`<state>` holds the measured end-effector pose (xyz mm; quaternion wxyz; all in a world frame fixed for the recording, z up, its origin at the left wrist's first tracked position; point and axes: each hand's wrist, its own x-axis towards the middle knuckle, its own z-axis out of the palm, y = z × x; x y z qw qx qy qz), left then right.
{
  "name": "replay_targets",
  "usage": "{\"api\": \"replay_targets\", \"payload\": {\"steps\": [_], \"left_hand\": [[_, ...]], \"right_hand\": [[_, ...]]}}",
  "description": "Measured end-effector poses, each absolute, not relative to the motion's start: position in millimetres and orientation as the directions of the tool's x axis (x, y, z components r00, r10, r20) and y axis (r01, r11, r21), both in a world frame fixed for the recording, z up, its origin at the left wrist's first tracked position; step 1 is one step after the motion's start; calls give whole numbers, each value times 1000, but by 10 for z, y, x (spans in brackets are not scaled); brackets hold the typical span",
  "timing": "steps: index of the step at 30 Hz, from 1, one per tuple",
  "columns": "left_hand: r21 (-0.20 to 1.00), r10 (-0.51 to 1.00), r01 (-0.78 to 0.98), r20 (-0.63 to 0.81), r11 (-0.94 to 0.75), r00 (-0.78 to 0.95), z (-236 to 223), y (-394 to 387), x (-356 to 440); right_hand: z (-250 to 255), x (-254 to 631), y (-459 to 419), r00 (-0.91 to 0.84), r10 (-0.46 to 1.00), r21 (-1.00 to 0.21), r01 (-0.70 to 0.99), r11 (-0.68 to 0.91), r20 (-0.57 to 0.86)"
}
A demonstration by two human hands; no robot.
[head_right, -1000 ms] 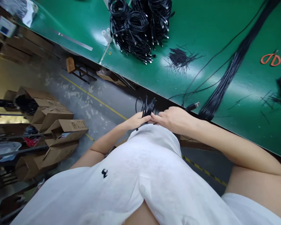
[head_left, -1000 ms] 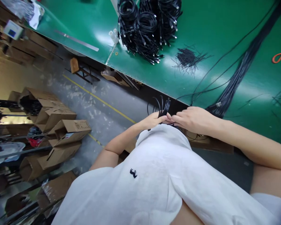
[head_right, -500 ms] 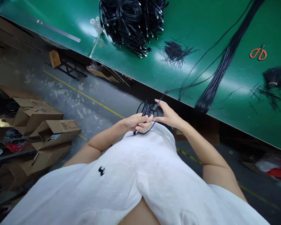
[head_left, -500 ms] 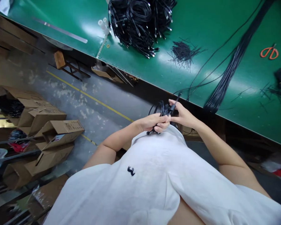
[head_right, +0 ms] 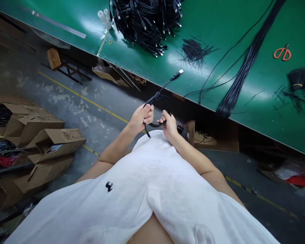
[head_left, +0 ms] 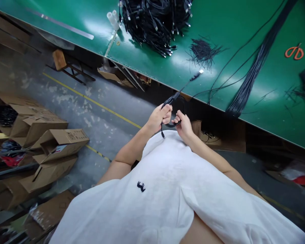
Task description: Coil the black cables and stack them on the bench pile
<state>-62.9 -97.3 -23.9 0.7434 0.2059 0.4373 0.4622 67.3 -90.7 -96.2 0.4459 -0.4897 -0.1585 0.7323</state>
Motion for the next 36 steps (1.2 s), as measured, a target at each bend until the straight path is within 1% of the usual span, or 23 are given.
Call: {"api": "replay_targets", "payload": {"steps": [1,2,3,5,7,9,10,12,13,15,18,21,24,26,27,28,30,31,32,33,34,35,36], "left_hand": [[707,866,-513,-468,487,176,-259,-979,-620],[701,860,-517,-485,491,160,-280,-993,-615],[693,852,-523,-505,496,139,-301,-1013,-617],[676,840,-552,-536,488,86,-340,-1064,-641],[659,837,-586,-544,472,62,-369,-1115,-685],[636,838,-606,-538,477,95,-388,-1156,-737],[625,838,-610,-531,487,126,-395,-1174,-763],[600,833,-610,-517,517,196,-405,-1206,-813],[590,828,-608,-513,531,225,-408,-1221,-836],[573,818,-605,-513,553,261,-413,-1253,-879],[548,803,-610,-525,573,283,-408,-1293,-931],[516,777,-601,-536,610,329,-384,-1319,-969],[489,764,-601,-524,632,378,-350,-1332,-1012],[459,756,-613,-507,644,414,-332,-1334,-1056],[440,748,-616,-501,653,435,-324,-1334,-1084],[425,741,-617,-494,663,456,-316,-1333,-1113],[417,734,-611,-476,673,484,-298,-1327,-1173],[427,735,-602,-463,674,495,-288,-1322,-1198],[446,741,-594,-445,670,503,-278,-1314,-1217],[470,756,-592,-424,655,499,-268,-1304,-1228],[496,778,-599,-405,628,481,-260,-1291,-1231],[521,805,-613,-392,593,445,-255,-1274,-1225],[544,832,-630,-389,554,395,-256,-1253,-1213]], "right_hand": [[-1006,571,-942,-132,770,-609,-536,-585,-624],[-1041,493,-967,-133,746,-577,-551,-603,-653],[-1068,443,-982,-128,739,-572,-551,-607,-662],[-1107,416,-984,-125,768,-626,-505,-595,-629],[-1128,461,-950,-135,821,-730,-396,-557,-554],[-1135,541,-876,-135,884,-849,-247,-467,-447],[-1134,585,-827,-138,916,-906,-156,-395,-376],[-1128,671,-722,-198,958,-978,49,-203,-209],[-1124,709,-675,-251,960,-985,149,-92,-127],[-1112,766,-610,-355,935,-951,292,105,-6],[-1059,783,-587,-407,909,-882,390,265,93],[-949,734,-574,-493,849,-750,485,450,191],[-823,688,-507,-634,742,-592,518,617,218],[-763,677,-451,-683,701,-547,513,661,206],[-744,673,-428,-695,689,-553,498,668,207],[-734,669,-412,-697,683,-583,469,663,216],[-737,648,-402,-661,709,-708,377,597,246],[-748,630,-411,-617,749,-791,322,520,242],[-764,605,-429,-558,803,-876,258,408,210],[-782,573,-460,-491,859,-948,181,264,146],[-801,534,-503,-421,906,-991,87,98,52],[-820,489,-560,-360,931,-996,-21,-81,-68],[-839,437,-630,-317,925,-955,-136,-264,-210]]}}
